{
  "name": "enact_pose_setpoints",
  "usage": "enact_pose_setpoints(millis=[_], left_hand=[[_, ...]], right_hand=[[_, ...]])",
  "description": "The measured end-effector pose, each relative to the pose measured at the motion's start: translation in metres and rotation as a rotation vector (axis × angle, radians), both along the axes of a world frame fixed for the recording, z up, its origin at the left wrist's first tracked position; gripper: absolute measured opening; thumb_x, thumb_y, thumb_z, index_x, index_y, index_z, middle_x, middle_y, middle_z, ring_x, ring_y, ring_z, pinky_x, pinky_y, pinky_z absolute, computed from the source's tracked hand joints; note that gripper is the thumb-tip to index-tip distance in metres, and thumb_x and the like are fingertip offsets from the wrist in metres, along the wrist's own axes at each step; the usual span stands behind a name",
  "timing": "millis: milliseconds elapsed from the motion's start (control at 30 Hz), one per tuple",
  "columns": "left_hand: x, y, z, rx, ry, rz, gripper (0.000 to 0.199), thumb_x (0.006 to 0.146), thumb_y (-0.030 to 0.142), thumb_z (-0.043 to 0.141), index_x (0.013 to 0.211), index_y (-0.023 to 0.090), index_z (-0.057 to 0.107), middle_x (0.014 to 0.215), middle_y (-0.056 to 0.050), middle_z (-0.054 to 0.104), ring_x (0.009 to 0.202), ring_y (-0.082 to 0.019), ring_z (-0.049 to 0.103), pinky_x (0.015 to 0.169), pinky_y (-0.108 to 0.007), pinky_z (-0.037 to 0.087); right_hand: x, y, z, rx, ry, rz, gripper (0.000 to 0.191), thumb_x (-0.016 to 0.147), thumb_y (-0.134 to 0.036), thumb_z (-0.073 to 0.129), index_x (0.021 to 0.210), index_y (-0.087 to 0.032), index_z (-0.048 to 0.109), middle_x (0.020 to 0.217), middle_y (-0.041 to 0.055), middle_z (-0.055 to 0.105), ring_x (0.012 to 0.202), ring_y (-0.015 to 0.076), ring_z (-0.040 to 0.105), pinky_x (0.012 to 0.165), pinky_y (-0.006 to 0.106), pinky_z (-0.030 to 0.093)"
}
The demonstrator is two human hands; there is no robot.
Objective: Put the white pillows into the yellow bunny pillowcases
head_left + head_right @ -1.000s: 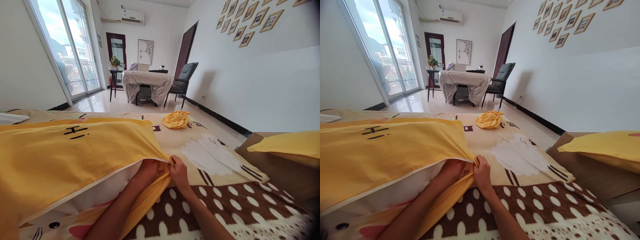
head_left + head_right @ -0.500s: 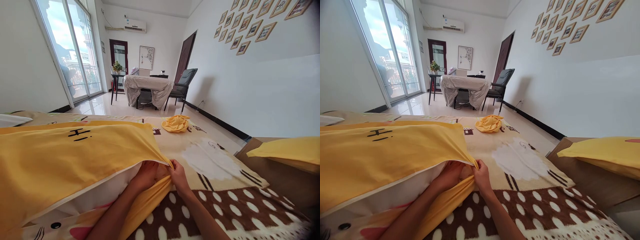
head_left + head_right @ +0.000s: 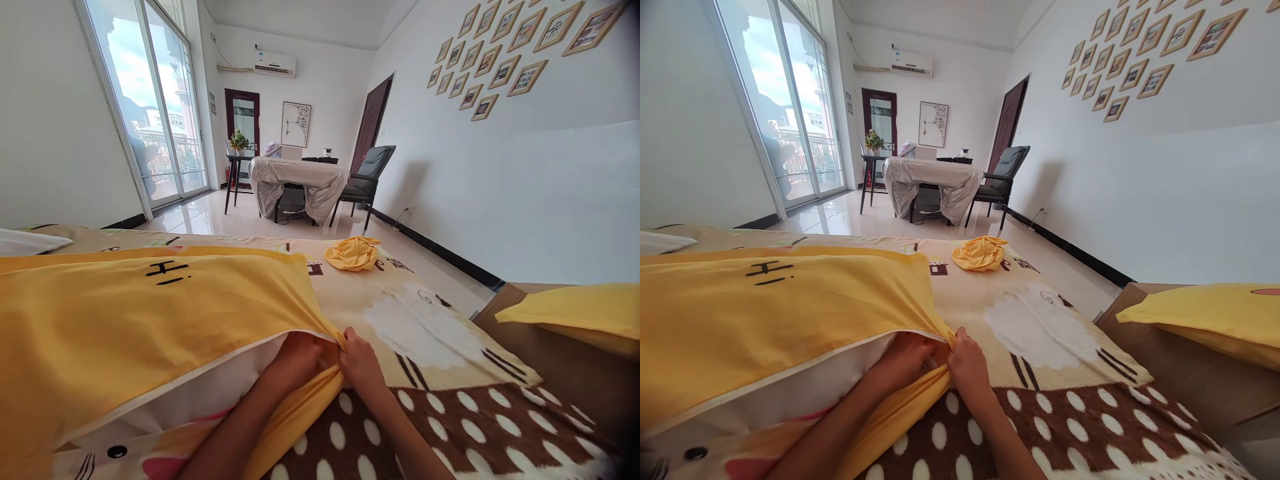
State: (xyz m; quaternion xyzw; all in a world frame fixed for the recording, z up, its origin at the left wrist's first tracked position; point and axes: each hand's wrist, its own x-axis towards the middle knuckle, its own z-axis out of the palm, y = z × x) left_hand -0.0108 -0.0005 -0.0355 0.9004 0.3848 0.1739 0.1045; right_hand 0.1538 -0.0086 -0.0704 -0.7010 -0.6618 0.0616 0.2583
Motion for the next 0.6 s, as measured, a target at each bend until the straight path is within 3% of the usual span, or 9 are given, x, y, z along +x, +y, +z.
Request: enact_pose_setpoints(millis=[167,267,400,500,600], left_hand=[[-0.001,-0.003,0.005,0.128,-0.015,-0.141,0.015,0.073,0.009,0.051,0.078,0.020,0.061,0.100,-0.006,0.067,0.096,-0.024,0.057,0.080,-0.032,0.040],[-0.003,-0.002,0.005,0.065,-0.141,-0.112,0.014,0.071,0.009,0.050,0.073,0.020,0.058,0.082,-0.002,0.065,0.078,-0.017,0.056,0.071,-0.026,0.039],[-0.007,-0.002,0.007,-0.116,-0.271,-0.053,0.016,0.068,0.007,0.045,0.069,0.018,0.056,0.065,0.003,0.057,0.062,-0.012,0.048,0.060,-0.021,0.036],[-0.010,-0.002,0.013,-0.194,-0.251,-0.058,0.019,0.070,0.010,0.046,0.077,0.018,0.061,0.069,0.003,0.061,0.064,-0.012,0.050,0.063,-0.021,0.039],[-0.010,-0.002,0.017,-0.232,-0.342,-0.131,0.020,0.077,0.014,0.048,0.086,0.019,0.065,0.090,0.001,0.068,0.082,-0.015,0.057,0.080,-0.023,0.042]], right_hand=[[-0.001,0.003,0.005,0.059,0.202,0.095,0.008,0.070,-0.015,0.042,0.066,-0.021,0.041,0.069,0.0021,0.054,0.065,0.0158,0.050,0.060,0.025,0.032],[-0.002,0.004,0.008,0.049,0.408,0.106,0.002,0.069,-0.021,0.045,0.070,-0.021,0.046,0.066,0.0000,0.057,0.063,0.0163,0.051,0.061,0.026,0.036],[-0.003,0.006,0.009,0.042,0.754,0.140,0.011,0.064,-0.026,0.052,0.072,-0.019,0.054,0.069,0.0016,0.062,0.067,0.0178,0.056,0.062,0.027,0.042],[-0.004,0.008,0.007,-0.008,1.035,0.153,0.017,0.062,-0.027,0.056,0.076,-0.018,0.058,0.071,0.0029,0.065,0.067,0.0175,0.058,0.063,0.026,0.044],[-0.005,0.008,0.005,-0.052,1.175,0.134,0.021,0.061,-0.029,0.060,0.079,-0.018,0.059,0.073,0.0040,0.067,0.068,0.0180,0.059,0.061,0.026,0.045]])
